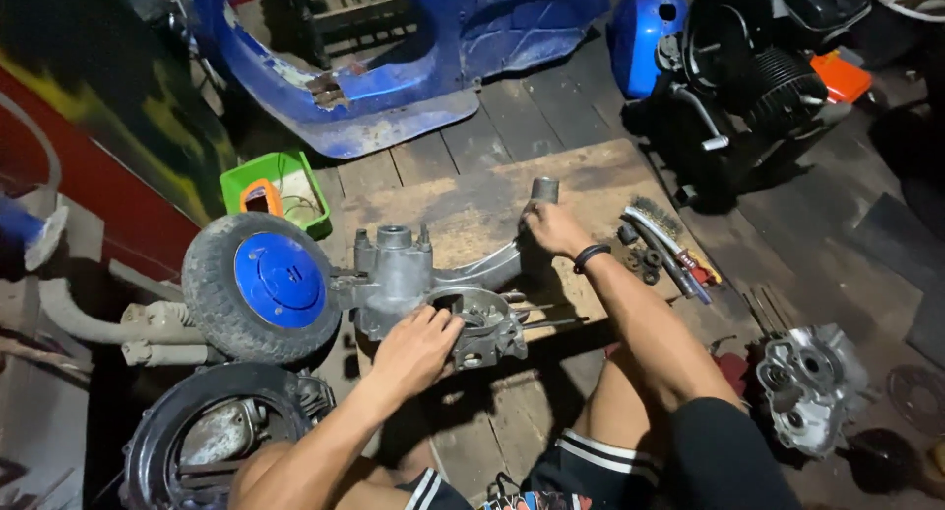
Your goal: The person cleans and scrapes debris from a motorcycle engine casing using a wire brush and pliers.
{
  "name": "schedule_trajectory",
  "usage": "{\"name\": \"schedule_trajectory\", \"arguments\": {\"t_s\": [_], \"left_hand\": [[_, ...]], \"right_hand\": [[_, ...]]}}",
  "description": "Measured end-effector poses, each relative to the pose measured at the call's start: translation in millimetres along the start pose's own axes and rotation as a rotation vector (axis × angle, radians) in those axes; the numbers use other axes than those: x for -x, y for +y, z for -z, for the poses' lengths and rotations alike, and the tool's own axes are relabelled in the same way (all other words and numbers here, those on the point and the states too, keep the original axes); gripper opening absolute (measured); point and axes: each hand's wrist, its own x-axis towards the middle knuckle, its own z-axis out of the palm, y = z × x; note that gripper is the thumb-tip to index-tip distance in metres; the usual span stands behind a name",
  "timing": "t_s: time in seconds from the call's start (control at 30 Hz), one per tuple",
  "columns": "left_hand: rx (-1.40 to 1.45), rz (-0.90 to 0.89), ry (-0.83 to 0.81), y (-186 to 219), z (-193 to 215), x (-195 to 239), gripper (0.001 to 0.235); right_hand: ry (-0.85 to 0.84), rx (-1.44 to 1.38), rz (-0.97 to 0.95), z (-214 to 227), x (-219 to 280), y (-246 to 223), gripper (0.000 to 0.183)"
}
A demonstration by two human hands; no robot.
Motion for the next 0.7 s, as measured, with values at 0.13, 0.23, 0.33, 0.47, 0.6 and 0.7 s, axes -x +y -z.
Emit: {"name": "schedule_trajectory", "arguments": {"t_s": [0.13, 0.23, 0.33, 0.47, 0.6, 0.7], "left_hand": [[0.041, 0.007, -0.059, 1, -4, 2, 0.062], [0.001, 0.001, -0.022, 1, 3, 1, 0.062], [0.03, 0.015, -0.059, 4, 14, 1, 0.062], [0.037, 0.041, -0.075, 1, 10, -1, 0.06], [0.035, 0.027, -0.085, 2, 11, -1, 0.059], [0.022, 0.018, -0.083, 1, 9, 0, 0.059]], "right_hand": [[0.1, 0.113, -0.016, 8, -3, 5, 0.029], [-0.032, -0.057, 0.089, 6, 2, 13, 0.03], [-0.117, -0.124, 0.104, 33, 13, -18, 0.026], [-0.088, -0.234, -0.027, 72, 25, -35, 0.026], [0.156, -0.186, 0.012, 86, 26, -16, 0.026], [0.509, -0.077, 0.034, 107, 28, 1, 0.02]]}}
